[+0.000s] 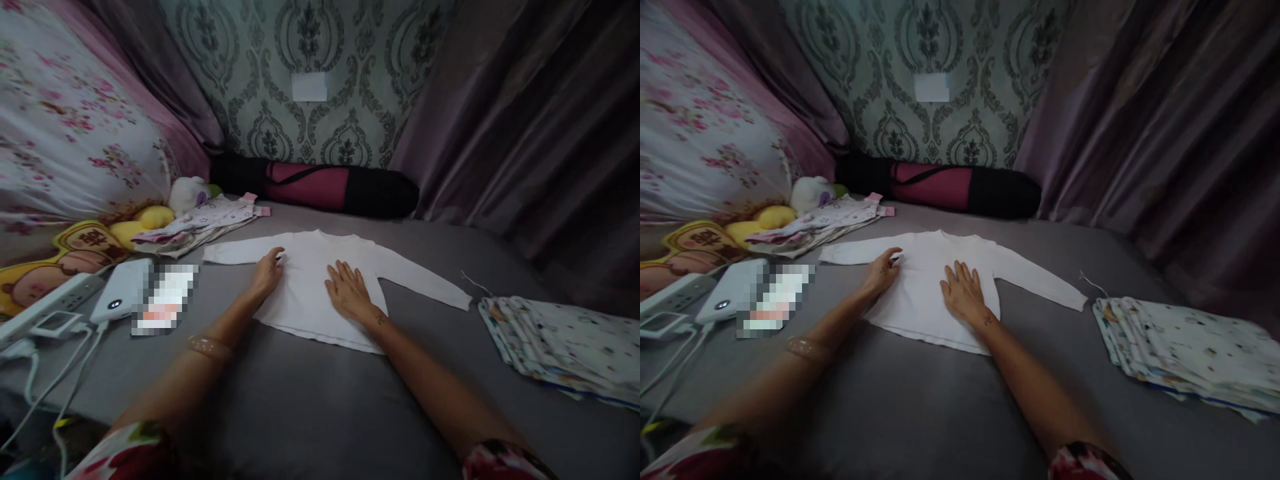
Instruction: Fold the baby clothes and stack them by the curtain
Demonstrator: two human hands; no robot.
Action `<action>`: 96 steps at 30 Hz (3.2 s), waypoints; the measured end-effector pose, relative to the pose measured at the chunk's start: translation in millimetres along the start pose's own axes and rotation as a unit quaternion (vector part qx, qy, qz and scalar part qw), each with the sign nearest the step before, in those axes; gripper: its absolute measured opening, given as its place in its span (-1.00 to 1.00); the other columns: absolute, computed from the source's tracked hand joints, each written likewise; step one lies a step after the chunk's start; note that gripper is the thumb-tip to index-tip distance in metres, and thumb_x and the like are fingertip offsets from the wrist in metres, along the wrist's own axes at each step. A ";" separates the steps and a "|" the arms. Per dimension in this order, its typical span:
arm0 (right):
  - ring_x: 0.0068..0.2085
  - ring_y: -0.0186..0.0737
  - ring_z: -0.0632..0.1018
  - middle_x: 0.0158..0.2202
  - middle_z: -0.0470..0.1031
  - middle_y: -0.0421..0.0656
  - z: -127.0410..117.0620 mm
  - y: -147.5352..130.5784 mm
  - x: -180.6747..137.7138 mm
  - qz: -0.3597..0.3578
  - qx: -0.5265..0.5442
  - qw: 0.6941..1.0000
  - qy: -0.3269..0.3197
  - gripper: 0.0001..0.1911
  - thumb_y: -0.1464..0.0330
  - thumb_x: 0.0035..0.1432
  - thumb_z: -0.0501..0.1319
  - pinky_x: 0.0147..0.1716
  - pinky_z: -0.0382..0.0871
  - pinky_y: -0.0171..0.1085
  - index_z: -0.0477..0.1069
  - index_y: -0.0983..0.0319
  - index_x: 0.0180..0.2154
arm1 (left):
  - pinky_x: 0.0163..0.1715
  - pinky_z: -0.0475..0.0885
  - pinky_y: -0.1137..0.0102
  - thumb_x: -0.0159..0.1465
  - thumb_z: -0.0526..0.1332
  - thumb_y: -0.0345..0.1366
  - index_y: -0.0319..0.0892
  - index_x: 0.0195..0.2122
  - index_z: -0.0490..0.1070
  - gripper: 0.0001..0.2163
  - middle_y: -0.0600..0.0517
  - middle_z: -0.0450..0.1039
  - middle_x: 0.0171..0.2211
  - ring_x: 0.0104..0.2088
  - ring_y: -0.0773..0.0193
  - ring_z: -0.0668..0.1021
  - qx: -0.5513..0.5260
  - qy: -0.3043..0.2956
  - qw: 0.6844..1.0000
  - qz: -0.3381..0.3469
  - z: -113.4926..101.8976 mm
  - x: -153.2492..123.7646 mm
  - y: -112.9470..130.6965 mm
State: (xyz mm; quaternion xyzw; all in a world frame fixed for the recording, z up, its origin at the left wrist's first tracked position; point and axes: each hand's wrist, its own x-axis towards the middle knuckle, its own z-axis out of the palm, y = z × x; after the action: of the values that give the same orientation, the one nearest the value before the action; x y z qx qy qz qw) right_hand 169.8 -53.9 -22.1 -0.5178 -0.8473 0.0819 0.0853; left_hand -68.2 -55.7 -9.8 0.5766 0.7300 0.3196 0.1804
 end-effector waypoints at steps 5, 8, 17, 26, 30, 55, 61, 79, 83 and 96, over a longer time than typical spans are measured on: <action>0.40 0.05 -0.07 0.41 -0.10 0.05 -3.8 -3.9 -5.3 -0.021 0.002 1.000 -0.015 -0.41 0.15 0.40 -0.15 0.31 -0.27 0.10 0.04 0.24 0.35 | -0.19 0.39 0.34 0.29 -0.03 -0.47 -0.10 0.13 0.38 -0.57 -0.14 0.31 -0.11 -0.14 0.13 0.46 0.220 -0.017 0.969 0.109 9.2 -11.3 -0.4; 0.40 0.06 -0.11 0.41 -0.15 0.09 -8.6 -9.7 -21.6 -0.063 0.016 0.997 -0.045 -0.37 0.14 0.39 -0.14 0.32 -0.32 0.12 -0.02 0.30 0.36 | -0.21 0.40 0.33 0.30 -0.05 -0.47 -0.10 0.13 0.38 -0.57 -0.15 0.29 -0.12 -0.10 0.09 0.44 0.288 -0.013 0.948 0.132 9.7 -11.7 -3.4; 0.36 -0.16 0.10 0.37 0.08 -0.12 -53.5 -18.2 -100.6 -0.252 0.229 0.914 -0.220 -0.51 0.18 0.38 -0.03 0.33 -0.13 -0.10 0.25 0.14 0.26 | -0.08 0.37 0.20 0.31 -0.09 -0.46 -0.05 0.22 0.26 -0.52 -0.18 0.35 0.00 -0.03 0.02 0.42 0.359 -0.057 0.914 0.180 -18.2 -12.5 -8.3; -0.03 -0.18 0.49 -0.06 0.53 -0.08 -70.4 93.8 -36.0 0.066 0.061 0.995 0.046 -0.72 0.43 0.26 0.09 -0.05 0.31 -0.26 0.49 0.22 -0.05 | -0.03 0.36 0.33 0.34 0.07 -0.33 -0.16 0.00 0.39 -0.76 -0.09 0.45 -0.10 -0.08 0.17 0.48 0.103 -0.244 0.891 0.369 39.8 -95.0 102.5; 0.06 -0.17 0.40 -0.01 0.47 -0.08 -60.1 108.9 -27.0 0.053 -0.038 0.997 0.027 -0.71 0.45 0.25 0.09 0.01 0.26 -0.27 0.45 0.21 -0.03 | -0.13 0.40 0.34 0.33 0.16 -0.22 -0.16 -0.10 0.40 -0.82 -0.05 0.43 -0.13 -0.12 0.17 0.47 0.104 -0.303 0.845 0.429 69.6 -139.7 142.3; -0.03 -0.09 0.41 -0.07 0.45 0.01 -73.3 119.3 -14.0 -0.022 -0.188 0.982 -0.021 -0.67 0.54 0.30 -0.04 -0.06 0.23 -0.22 0.46 0.25 -0.10 | -0.11 0.42 0.26 0.41 -0.05 -0.36 -0.18 -0.22 0.40 -0.78 -0.09 0.46 -0.23 -0.18 0.17 0.47 0.069 -0.249 0.867 0.427 103.8 -152.0 128.2; 0.07 0.02 0.43 -0.01 0.47 0.13 -70.4 83.6 -4.3 0.042 -0.164 0.985 -0.026 -0.60 0.59 0.21 -0.05 0.07 0.21 -0.13 0.50 0.36 -0.08 | -0.19 0.44 0.27 0.37 -0.01 -0.36 -0.15 -0.29 0.41 -0.80 -0.07 0.48 -0.30 -0.25 0.18 0.50 0.051 -0.205 0.892 0.400 93.1 -147.8 127.3; 0.40 0.10 -0.14 0.42 -0.18 0.07 -12.6 57.6 58.2 0.133 0.008 0.991 -0.030 -0.30 0.06 0.38 -0.23 0.31 -0.33 0.12 -0.07 0.33 0.37 | 0.21 -0.19 -0.33 0.21 0.02 0.23 -0.30 0.35 0.08 -0.16 -0.37 -0.07 0.36 0.35 -0.34 -0.02 0.173 -0.157 0.955 0.185 94.0 -131.6 94.7; 0.40 0.08 -0.11 0.42 -0.17 0.03 -8.6 67.4 81.2 0.156 -0.009 0.988 -0.009 -0.32 0.10 0.39 -0.25 0.31 -0.29 0.11 -0.10 0.32 0.38 | 0.20 -0.16 -0.35 0.22 -0.02 0.25 -0.32 0.34 0.08 -0.16 -0.36 -0.07 0.36 0.35 -0.35 0.00 0.173 -0.144 0.955 0.194 95.1 -131.4 93.1; 0.41 0.01 -0.13 0.43 -0.20 0.06 -9.6 56.2 54.7 0.121 -0.016 0.992 -0.030 -0.35 0.11 0.40 -0.24 0.31 -0.32 0.12 -0.07 0.29 0.37 | 0.21 0.14 -0.03 0.39 -0.05 -0.21 -0.23 0.14 0.34 -0.61 -0.19 0.30 0.23 0.25 -0.01 0.30 0.175 -0.117 0.967 0.147 69.0 -120.9 108.5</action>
State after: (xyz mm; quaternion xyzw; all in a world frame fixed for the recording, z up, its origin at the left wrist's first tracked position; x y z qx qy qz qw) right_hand 196.0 20.7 -22.2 -0.6148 -0.7820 0.0939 0.0411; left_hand 86.8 -139.3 0.2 0.7334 0.6556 0.1404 0.1120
